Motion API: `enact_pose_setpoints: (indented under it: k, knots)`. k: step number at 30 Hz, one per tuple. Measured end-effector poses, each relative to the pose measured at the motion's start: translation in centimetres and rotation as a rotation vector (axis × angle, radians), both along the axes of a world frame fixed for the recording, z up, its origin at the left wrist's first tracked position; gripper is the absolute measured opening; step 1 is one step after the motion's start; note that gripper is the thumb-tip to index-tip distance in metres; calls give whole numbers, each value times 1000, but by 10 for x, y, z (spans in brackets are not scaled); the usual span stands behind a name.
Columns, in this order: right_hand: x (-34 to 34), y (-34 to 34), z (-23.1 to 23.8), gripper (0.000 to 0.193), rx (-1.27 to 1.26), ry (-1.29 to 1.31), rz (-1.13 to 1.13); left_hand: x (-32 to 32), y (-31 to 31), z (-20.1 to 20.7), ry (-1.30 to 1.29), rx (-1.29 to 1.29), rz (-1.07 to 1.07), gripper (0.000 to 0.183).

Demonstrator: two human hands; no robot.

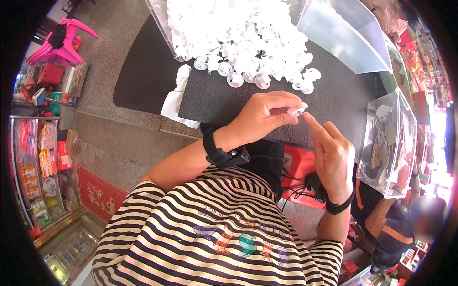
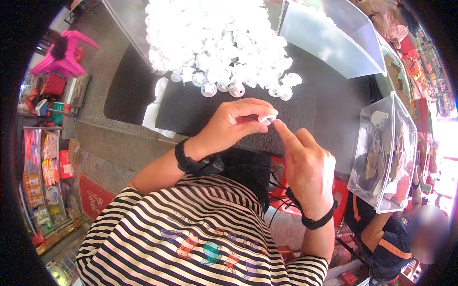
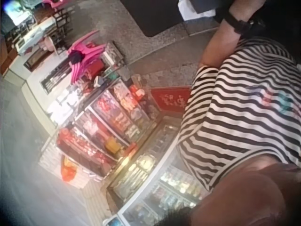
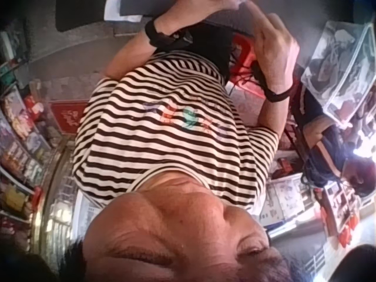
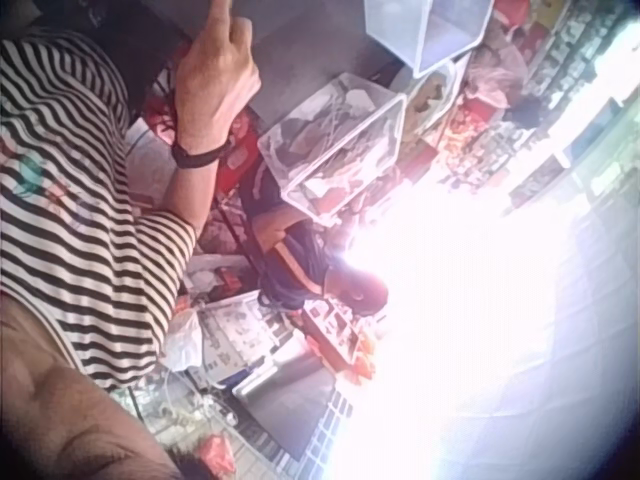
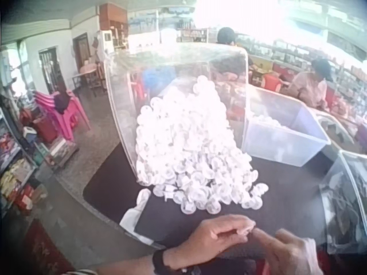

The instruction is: The person is using a screwdriver to assemble small white plastic components at a workstation.

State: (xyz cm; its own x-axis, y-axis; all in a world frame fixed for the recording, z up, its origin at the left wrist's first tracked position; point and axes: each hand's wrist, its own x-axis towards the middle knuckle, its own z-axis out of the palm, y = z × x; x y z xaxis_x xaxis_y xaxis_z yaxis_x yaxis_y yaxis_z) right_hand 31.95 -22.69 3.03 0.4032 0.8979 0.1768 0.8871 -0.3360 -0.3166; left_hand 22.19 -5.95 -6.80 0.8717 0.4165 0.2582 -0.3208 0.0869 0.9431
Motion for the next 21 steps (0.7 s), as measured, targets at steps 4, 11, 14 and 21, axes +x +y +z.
enact_pose_setpoints:
  k: [4,11,14,21]
  knots:
    - [1,2,10,40,-77,-28,25,0,1,7,31,175,12,28]
    - [34,-4,16,39,-110,282,160,-1,-2,7,102,120,-71,26]
    - [35,-2,10,41,33,491,97,1,0,2,7,-311,-174,26]
    - [12,24,-48,49,359,793,-128,-1,7,6,90,-172,-221,26]
